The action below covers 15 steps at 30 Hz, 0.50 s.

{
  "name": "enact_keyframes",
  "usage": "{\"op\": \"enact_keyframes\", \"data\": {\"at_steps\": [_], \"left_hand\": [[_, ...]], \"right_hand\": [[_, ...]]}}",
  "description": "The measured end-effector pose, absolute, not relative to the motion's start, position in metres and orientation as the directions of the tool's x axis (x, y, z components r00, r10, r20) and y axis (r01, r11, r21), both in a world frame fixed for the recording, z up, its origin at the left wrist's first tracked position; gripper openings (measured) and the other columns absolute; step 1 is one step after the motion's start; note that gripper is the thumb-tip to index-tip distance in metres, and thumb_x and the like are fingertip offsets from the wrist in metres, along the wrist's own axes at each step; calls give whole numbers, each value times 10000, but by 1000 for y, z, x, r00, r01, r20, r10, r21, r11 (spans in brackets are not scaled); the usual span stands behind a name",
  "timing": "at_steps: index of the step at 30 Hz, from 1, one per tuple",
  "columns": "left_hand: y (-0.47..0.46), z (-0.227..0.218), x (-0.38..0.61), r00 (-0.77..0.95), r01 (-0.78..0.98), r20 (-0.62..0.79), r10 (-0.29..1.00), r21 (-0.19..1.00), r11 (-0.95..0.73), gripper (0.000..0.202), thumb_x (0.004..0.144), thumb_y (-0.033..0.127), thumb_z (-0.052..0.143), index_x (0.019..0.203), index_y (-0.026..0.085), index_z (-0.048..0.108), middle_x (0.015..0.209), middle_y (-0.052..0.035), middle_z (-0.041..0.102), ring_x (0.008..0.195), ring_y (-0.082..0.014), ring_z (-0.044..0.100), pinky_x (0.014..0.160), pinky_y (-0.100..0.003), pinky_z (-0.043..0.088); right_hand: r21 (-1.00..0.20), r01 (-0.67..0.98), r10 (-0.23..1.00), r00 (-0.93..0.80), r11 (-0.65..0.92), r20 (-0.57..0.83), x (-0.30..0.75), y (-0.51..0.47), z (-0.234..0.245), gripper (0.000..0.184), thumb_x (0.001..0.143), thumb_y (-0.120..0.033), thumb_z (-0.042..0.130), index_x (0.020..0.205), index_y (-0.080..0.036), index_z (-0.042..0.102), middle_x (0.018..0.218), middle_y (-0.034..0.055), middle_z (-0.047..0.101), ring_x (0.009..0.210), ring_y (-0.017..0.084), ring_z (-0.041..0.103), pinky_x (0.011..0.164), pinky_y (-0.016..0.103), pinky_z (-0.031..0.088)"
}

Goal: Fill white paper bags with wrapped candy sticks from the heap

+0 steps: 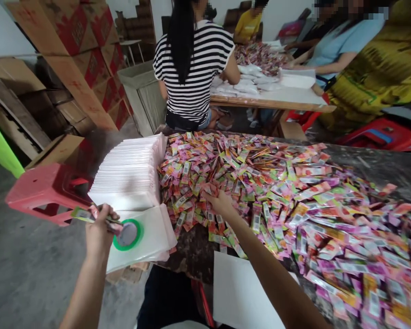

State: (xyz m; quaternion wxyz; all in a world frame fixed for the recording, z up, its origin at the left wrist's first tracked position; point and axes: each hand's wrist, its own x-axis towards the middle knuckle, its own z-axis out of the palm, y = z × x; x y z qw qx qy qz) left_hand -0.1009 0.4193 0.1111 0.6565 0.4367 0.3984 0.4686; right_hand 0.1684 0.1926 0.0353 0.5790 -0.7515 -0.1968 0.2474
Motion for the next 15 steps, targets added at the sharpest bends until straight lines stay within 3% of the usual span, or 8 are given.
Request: {"op": "enact_keyframes", "data": {"at_steps": [3,6,12,15], "left_hand": [[437,117,-115,276,-260,-143,950,941,217,381,580,293,836,733,169,510,556,82,436,477,-45,414,468,-173,401],[434,115,-116,340,-196,-181,923,946,258,347,596,317,828,793,152,594,509,84,389,457,-43,365,438,-165,364],[398,98,-94,468,-10,-217,857,968,251,450,618,356,801,1011,184,665,479,78,419,420,-82,414,367,-184,344],[378,86,-82,519,93,-261,814,964,250,407,624,391,785,959,198,657,471,75,451,362,-91,420,305,-187,301]], "right_hand": [[-982,-34,619,772,-186,-144,170,225,42,393,673,-563,648,636,-217,465,547,-49,416,533,107,350,515,251,321],[-995,-36,666,741,-96,-91,160,243,41,331,672,-498,681,711,-211,520,563,-57,427,552,106,367,525,237,338],[-977,-38,704,687,-211,-179,134,212,11,212,727,-406,665,762,-209,594,591,-30,520,606,136,488,564,245,418],[-973,-69,637,745,-221,-197,132,170,1,256,700,-433,700,791,-210,611,603,-28,554,596,139,508,547,248,427]]}}
